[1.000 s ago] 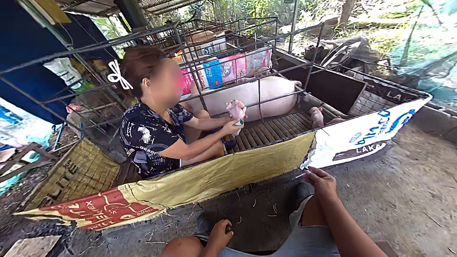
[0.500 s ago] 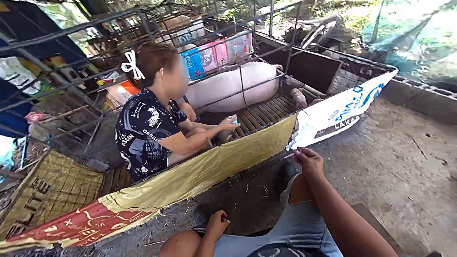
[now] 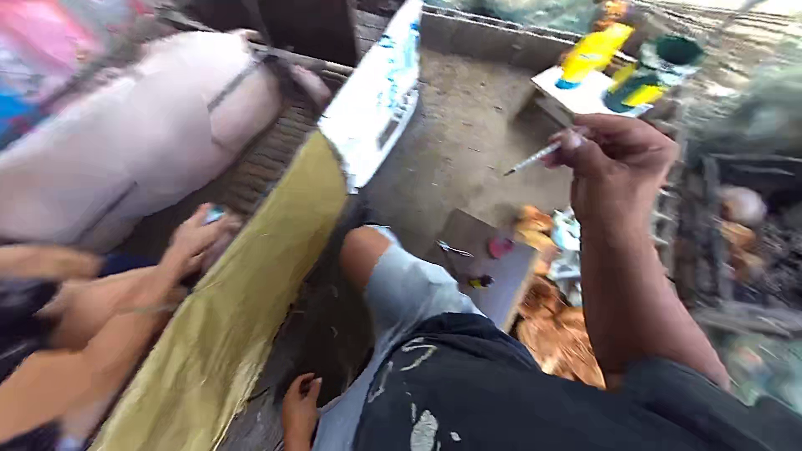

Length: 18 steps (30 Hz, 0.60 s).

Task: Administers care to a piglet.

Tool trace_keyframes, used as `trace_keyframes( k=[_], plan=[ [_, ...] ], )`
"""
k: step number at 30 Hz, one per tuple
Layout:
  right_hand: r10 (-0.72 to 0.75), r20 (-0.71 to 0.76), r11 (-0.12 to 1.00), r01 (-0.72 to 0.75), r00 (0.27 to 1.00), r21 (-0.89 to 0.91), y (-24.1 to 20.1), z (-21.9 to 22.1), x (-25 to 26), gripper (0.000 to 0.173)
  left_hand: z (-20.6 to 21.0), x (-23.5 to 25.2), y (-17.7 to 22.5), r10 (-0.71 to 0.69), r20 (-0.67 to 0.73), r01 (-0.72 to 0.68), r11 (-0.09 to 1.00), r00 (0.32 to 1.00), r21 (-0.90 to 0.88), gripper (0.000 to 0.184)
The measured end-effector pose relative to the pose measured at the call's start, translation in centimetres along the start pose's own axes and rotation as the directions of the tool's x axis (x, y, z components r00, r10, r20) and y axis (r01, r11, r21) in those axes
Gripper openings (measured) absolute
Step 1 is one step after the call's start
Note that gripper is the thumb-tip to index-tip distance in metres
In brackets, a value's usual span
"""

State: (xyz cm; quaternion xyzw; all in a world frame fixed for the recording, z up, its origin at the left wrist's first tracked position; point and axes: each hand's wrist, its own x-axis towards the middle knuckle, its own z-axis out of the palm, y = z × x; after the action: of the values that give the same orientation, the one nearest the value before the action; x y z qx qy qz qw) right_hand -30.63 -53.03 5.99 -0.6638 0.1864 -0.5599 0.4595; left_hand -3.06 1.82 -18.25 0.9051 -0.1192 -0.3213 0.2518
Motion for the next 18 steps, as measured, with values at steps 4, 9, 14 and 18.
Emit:
trace_keyframes(
  k=[4,9,14,18],
  plan=[
    [0.148,-0.053,0.908,-0.157,0.988,-0.388,-0.7,-7.2,-4.2,0.025,0.0,0.0,0.5,0.028,0.057,-0.029,1.000,0.998,0.010,0.035],
    [0.393,-0.188,0.653,-0.417,0.900,-0.632,4.8,-10.0,-11.6,0.027,0.0,0.7,0.7,0.001,0.091,-0.001,1.000,0.996,-0.003,0.036],
    [0.564,-0.160,0.467,-0.472,0.810,-0.747,12.4,-10.0,-17.1,0.021,0.1,0.5,1.7,0.005,0.064,-0.005,1.000,0.998,-0.007,0.033],
    [0.662,-0.042,0.360,-0.367,0.748,-0.858,16.0,-9.7,-18.2,0.013,0.6,0.3,2.1,-0.003,0.028,0.003,1.000,1.000,-0.009,0.031]
  ],
)
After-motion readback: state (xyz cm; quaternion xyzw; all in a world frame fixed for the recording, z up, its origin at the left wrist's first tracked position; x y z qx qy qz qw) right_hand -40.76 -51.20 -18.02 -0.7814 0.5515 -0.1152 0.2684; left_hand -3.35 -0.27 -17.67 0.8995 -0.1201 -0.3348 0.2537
